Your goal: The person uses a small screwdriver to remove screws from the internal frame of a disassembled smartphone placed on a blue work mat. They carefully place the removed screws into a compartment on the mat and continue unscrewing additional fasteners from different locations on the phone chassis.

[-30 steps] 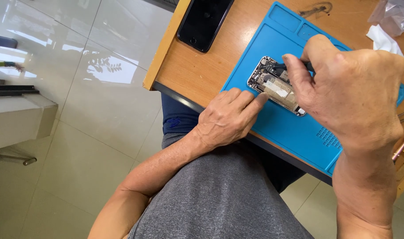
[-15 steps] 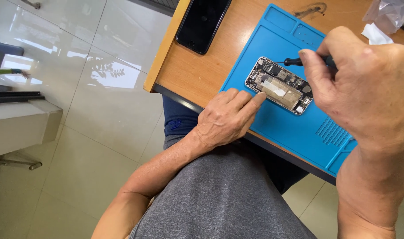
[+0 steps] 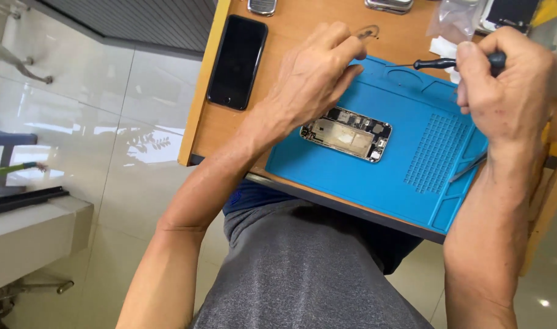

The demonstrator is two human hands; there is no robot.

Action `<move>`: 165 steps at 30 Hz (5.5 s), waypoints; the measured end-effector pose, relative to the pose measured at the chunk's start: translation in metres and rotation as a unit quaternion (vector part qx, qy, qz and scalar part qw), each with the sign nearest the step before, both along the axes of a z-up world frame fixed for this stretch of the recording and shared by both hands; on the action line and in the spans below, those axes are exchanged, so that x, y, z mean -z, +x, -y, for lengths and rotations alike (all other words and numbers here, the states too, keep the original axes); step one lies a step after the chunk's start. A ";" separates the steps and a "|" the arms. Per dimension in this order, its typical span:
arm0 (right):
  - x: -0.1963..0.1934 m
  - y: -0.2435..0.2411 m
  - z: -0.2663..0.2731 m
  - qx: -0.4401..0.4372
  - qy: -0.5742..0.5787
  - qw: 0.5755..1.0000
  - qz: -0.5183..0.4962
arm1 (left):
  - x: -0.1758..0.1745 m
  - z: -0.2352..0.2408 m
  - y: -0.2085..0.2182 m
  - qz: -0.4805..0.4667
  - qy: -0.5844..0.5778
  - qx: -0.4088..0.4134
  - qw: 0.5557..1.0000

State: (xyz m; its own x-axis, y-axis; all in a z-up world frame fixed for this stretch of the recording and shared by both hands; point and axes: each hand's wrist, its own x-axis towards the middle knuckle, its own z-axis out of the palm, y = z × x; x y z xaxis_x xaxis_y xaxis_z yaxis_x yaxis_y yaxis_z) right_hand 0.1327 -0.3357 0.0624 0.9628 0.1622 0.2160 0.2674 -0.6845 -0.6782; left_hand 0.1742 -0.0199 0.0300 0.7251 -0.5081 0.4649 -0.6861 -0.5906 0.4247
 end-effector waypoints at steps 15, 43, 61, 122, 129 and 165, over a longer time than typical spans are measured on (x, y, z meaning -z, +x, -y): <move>-0.001 0.001 -0.002 0.030 0.010 0.999 -0.034 | 0.041 0.026 0.035 0.060 0.005 0.064 0.996; -0.015 -0.004 0.000 -0.132 0.062 0.970 -0.196 | -0.009 -0.045 0.055 -0.452 0.037 0.176 0.874; -0.020 -0.003 0.010 -0.110 0.078 0.978 -0.162 | -0.031 -0.039 0.050 -0.509 0.044 0.129 0.850; 0.006 0.005 -0.013 -0.090 0.136 0.985 -0.054 | 0.017 -0.027 0.051 -0.091 0.079 0.170 0.978; 0.009 0.007 -0.011 -0.093 0.123 0.986 -0.058 | 0.016 -0.027 0.051 -0.096 0.067 0.170 0.979; 0.005 0.002 0.004 -0.097 0.140 0.985 -0.024 | 0.001 0.004 0.032 -0.406 -0.178 0.173 0.879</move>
